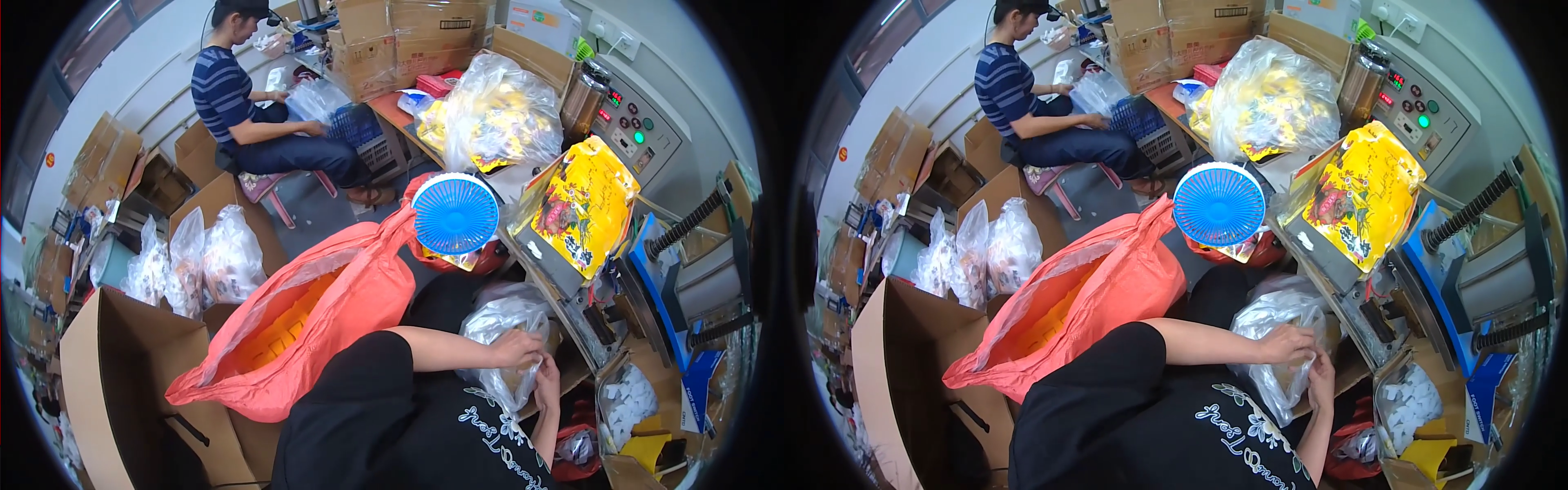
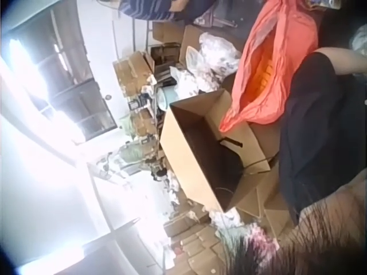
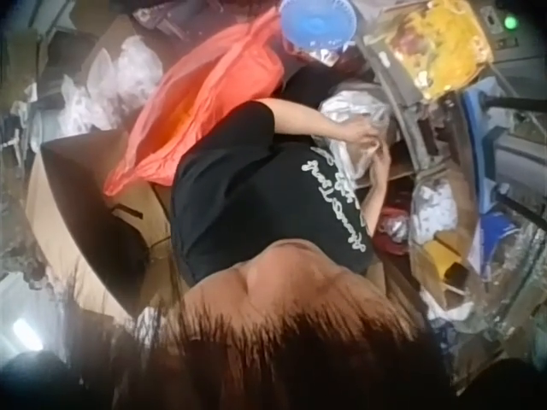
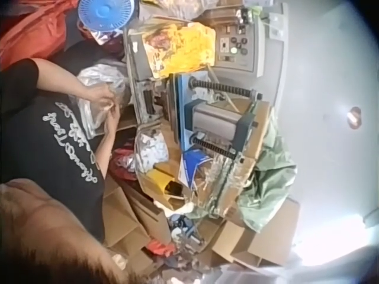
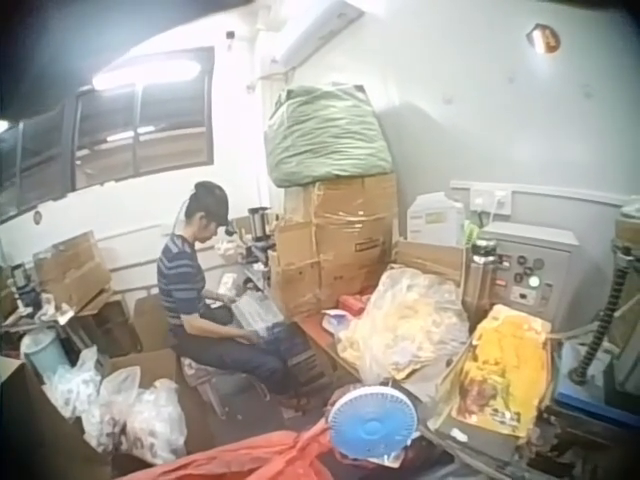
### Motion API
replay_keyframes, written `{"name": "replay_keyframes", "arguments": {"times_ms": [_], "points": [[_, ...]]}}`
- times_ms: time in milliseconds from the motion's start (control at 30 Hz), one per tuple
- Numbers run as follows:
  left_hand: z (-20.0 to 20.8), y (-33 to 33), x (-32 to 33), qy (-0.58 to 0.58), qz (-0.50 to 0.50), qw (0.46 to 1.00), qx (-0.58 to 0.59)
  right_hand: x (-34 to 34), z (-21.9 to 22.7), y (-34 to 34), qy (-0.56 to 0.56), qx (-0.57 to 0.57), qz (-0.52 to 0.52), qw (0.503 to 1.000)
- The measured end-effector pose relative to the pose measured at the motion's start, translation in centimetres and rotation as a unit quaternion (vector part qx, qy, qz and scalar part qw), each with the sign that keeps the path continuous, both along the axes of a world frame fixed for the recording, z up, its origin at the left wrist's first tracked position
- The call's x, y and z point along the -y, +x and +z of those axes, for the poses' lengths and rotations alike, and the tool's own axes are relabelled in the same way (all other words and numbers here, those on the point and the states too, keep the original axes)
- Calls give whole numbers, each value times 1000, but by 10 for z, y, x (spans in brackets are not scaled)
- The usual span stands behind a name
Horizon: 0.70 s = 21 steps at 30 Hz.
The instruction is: Manually sealing yellow product packets into plastic bags using a heat sealing machine.
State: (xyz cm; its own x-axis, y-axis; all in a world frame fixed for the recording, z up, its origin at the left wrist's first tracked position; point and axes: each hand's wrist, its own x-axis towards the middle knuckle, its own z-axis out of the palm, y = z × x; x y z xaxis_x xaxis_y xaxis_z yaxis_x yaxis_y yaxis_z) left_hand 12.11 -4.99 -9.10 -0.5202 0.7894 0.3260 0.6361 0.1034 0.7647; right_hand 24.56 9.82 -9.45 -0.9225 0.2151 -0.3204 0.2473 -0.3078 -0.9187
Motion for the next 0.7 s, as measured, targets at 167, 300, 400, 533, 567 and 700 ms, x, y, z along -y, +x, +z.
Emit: {"name": "replay_keyframes", "arguments": {"times_ms": [167,300,400,533,567,700], "points": [[-3,-6,0,130,53,988,-57,6,6,-4,372,4,-69,926],[-2,-34,13,34,60,989,-129,18,31,-7,576,-121,-61,806],[-7,-54,31,-53,121,985,-114,-13,-14,14,609,-60,-24,790],[-11,-45,12,36,-60,940,335,-26,-19,27,515,-5,-34,856],[-11,-39,6,36,-56,939,338,-25,-4,24,509,-36,-50,859],[-11,-16,-25,128,-151,877,438,-1,58,7,499,-34,-116,858]]}}
